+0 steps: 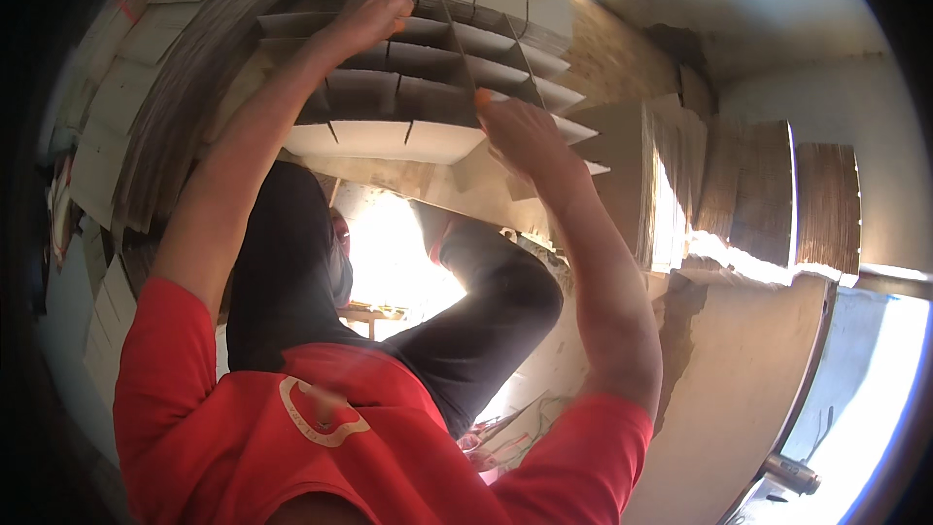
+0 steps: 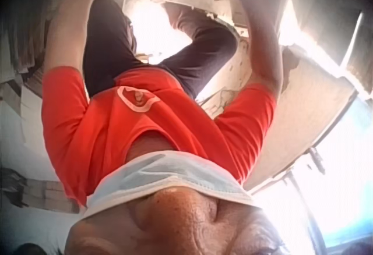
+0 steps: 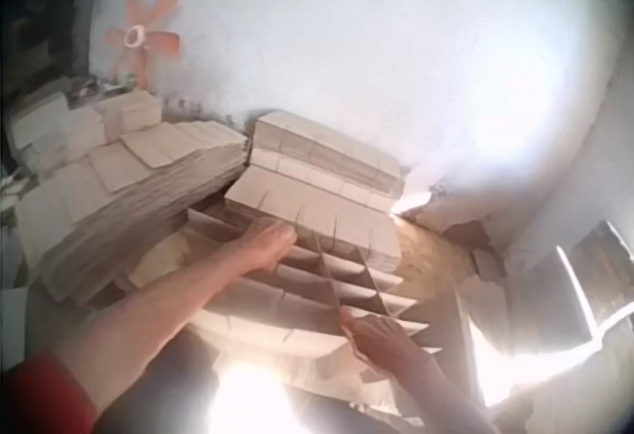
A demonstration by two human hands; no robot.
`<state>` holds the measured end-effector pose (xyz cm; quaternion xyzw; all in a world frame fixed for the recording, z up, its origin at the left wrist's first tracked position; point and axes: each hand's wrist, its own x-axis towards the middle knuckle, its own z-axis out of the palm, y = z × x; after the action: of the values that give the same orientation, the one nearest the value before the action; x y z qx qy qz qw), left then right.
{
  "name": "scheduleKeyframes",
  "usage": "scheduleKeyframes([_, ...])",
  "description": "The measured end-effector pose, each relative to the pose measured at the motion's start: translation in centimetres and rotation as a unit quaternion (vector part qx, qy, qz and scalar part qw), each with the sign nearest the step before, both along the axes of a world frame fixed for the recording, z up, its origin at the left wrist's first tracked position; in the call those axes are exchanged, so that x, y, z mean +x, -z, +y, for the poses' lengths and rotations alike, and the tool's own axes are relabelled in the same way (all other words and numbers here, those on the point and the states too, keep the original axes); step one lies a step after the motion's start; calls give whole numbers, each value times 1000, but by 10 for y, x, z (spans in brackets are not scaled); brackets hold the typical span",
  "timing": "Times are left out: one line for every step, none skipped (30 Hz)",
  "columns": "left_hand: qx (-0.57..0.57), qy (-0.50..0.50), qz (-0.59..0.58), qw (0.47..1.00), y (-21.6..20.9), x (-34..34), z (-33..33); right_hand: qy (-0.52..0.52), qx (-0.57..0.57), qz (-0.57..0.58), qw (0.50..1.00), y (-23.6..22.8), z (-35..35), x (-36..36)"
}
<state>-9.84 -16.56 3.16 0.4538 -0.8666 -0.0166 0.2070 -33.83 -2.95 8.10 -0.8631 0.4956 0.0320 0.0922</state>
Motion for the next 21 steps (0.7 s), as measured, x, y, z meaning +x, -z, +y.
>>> scheduleKeyframes([-44, 23, 30, 998, 5, 2, -2, -12, 5, 15, 1000, 0, -8, 0])
scheduleKeyframes([-89, 45, 61, 993, 19, 14, -8, -25, 8, 30, 999, -3, -12, 4])
scheduleKeyframes([-134, 67, 92, 984, 27, 26, -12, -19, 20, 32, 999, -15, -10, 15])
scheduleKeyframes([-87, 34, 80, 992, 26, 28, -12, -11, 13, 35, 999, -15, -9, 13])
scheduleKeyframes([-41, 7, 70, 997, 19, 25, -10, 3, 6, 42, 999, -18, -6, 6])
scheduleKeyframes([-70, 4, 73, 995, 12, 31, -6, 8, -2, 47, 999, -20, -4, 0])
scheduleKeyframes([-97, 1, 79, 992, 4, 31, 1, 74, -46, -57, 995, -11, 7, -17])
scheduleKeyframes([-97, -10, 88, 991, -13, 34, 16, 121, -148, -79, 978, -2, 19, -34])
scheduleKeyframes([-98, -26, 97, 990, -30, 41, 36, 160, -250, -99, 950, 5, 35, -51])
scheduleKeyframes([-122, -2, 136, 983, -34, 47, 50, 200, -347, -118, 909, 15, 50, -72])
scheduleKeyframes([-145, 18, 172, 974, -36, 55, 64, 250, -384, -65, 887, 27, 60, -97])
scheduleKeyframes([-141, 9, 187, 972, -39, 56, 81, 301, -418, -9, 857, 36, 73, -121])
scheduleKeyframes([-133, -2, 199, 971, -38, 57, 98, 371, -384, 66, 843, 45, 89, -137])
scheduleKeyframes([-127, -13, 212, 969, -39, 57, 111, 435, -344, 140, 820, 51, 103, -149])
scheduleKeyframes([-115, -25, 210, 971, -37, 58, 122, 434, -329, 148, 825, 55, 110, -158])
scheduleKeyframes([-102, -38, 209, 972, -31, 59, 130, 433, -313, 156, 830, 60, 117, -167])
scheduleKeyframes([-91, -52, 208, 973, -26, 59, 138, 431, -298, 163, 836, 63, 122, -174])
scheduleKeyframes([-70, -54, 216, 972, -23, 56, 144, 427, -296, 130, 845, 65, 123, -184])
scheduleKeyframes([-50, -55, 224, 972, -20, 52, 150, 422, -293, 96, 853, 65, 121, -195])
scheduleKeyframes([-31, -60, 232, 970, -17, 51, 154, 413, -291, 61, 861, 61, 117, -197])
scheduleKeyframes([-10, -67, 252, 965, -13, 50, 155, 411, -323, 28, 852, 59, 117, -197])
